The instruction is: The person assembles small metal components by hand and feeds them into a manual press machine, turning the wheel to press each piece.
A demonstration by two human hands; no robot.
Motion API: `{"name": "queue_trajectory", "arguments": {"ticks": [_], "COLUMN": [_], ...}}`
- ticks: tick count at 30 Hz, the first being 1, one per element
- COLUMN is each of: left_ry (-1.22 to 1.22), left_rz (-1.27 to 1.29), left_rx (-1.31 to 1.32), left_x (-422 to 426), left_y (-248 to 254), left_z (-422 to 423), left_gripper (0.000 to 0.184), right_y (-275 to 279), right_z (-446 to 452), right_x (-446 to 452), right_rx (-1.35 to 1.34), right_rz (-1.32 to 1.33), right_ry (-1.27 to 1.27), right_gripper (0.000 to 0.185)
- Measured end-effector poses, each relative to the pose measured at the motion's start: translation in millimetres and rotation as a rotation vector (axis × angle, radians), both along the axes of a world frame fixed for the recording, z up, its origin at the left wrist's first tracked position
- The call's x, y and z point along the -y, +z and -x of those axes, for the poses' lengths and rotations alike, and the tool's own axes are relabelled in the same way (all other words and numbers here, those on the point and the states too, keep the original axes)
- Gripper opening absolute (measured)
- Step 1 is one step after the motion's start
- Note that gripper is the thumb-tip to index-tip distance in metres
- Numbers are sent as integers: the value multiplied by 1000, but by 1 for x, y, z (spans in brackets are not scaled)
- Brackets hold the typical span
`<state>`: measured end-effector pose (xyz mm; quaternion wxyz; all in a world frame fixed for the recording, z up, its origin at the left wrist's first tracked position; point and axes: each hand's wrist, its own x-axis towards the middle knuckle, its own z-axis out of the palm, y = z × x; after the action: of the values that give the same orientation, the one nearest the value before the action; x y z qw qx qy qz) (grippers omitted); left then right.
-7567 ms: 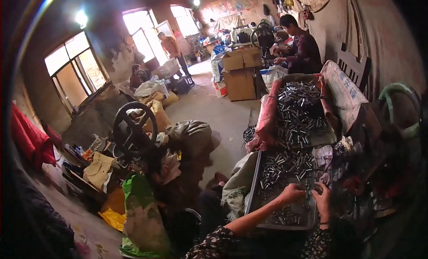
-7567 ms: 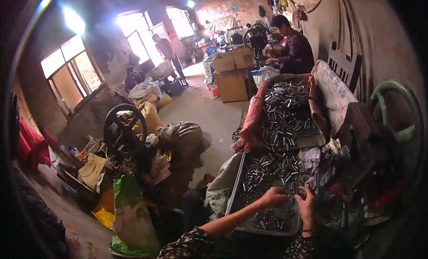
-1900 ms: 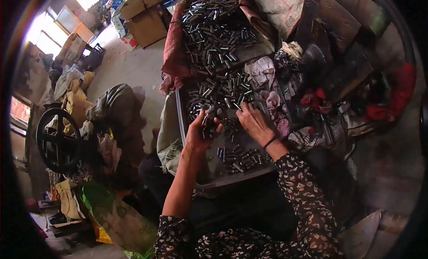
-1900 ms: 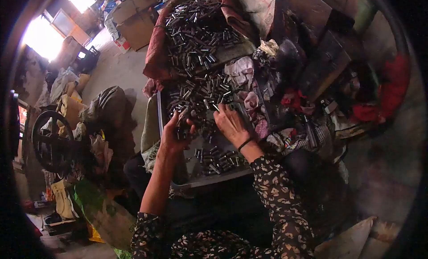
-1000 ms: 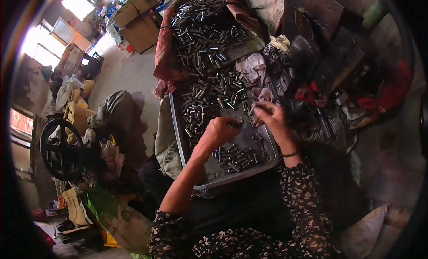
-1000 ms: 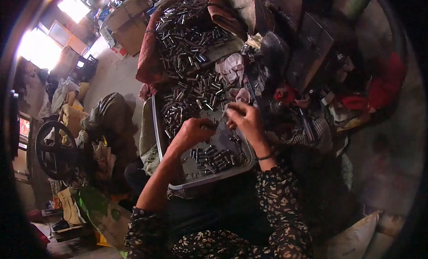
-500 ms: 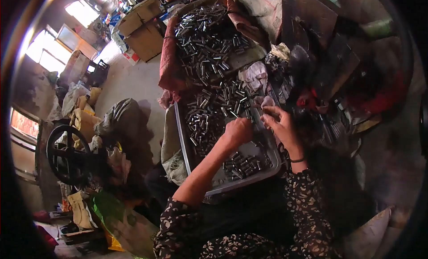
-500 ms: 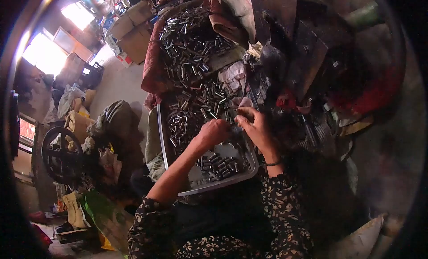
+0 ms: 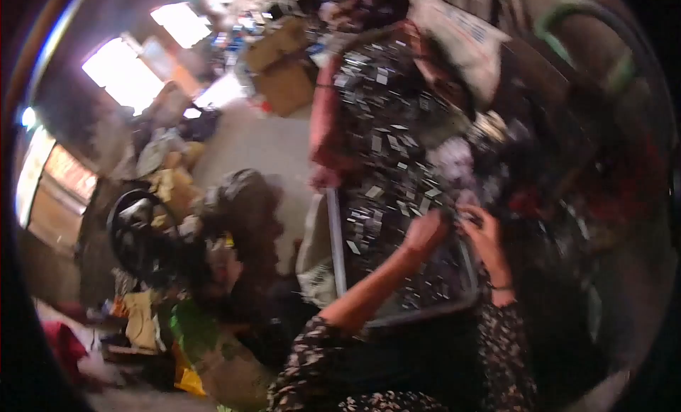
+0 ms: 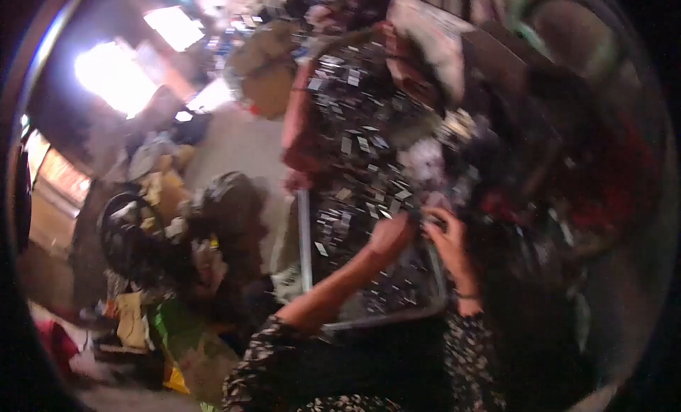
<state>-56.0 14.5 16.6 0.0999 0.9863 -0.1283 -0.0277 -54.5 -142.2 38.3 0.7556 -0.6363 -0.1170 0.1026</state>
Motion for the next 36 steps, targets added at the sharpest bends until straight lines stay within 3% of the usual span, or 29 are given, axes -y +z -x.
{"name": "queue_trajectory", "arguments": {"ticks": [3,5,11,14,15,17,18,19,21,22,23,24,26,29,36], "left_ry": [-140,-199,-201,-172,-165,-44,33,28,197,291,436,409,489,616,619], "left_rz": [-188,-541,-315,-287,-292,-30,230,231,761,812,1134,1124,1526,1487,1574], "left_rx": [376,652,652,279,282,205,186,184,-56,-176,-439,-408,-516,-618,-663], "left_x": [-3,2,2,-1,-3,-4,-6,-14,-19,-25,-25,-27,-26,-29,-37], "left_y": [-44,-35,-26,-36,-35,-35,-37,-40,-26,-14,12,13,11,27,30], "left_z": [-1,7,13,9,11,13,16,16,27,33,44,44,52,54,57], "left_gripper": [16,19,18,22,22,17,16,16,22,29,28,29,25,19,24], "right_y": [-3,5,-12,3,7,8,10,11,4,4,4,-10,-4,3,-5], "right_z": [-2,1,-2,2,3,5,6,9,9,12,12,9,14,16,14], "right_x": [1,0,-1,-3,-5,-6,-5,-4,-14,-16,-15,-14,-15,-14,-19], "right_rx": [77,70,126,156,164,68,19,-33,219,214,102,214,197,83,154], "right_rz": [99,102,128,200,237,259,288,318,344,280,280,265,270,332,236], "right_ry": [29,-6,-82,-78,-85,-74,-54,-40,-128,-90,-26,-35,6,50,89], "right_gripper": [30,33,19,14,13,12,13,16,17,17,19,19,18,17,18]}}
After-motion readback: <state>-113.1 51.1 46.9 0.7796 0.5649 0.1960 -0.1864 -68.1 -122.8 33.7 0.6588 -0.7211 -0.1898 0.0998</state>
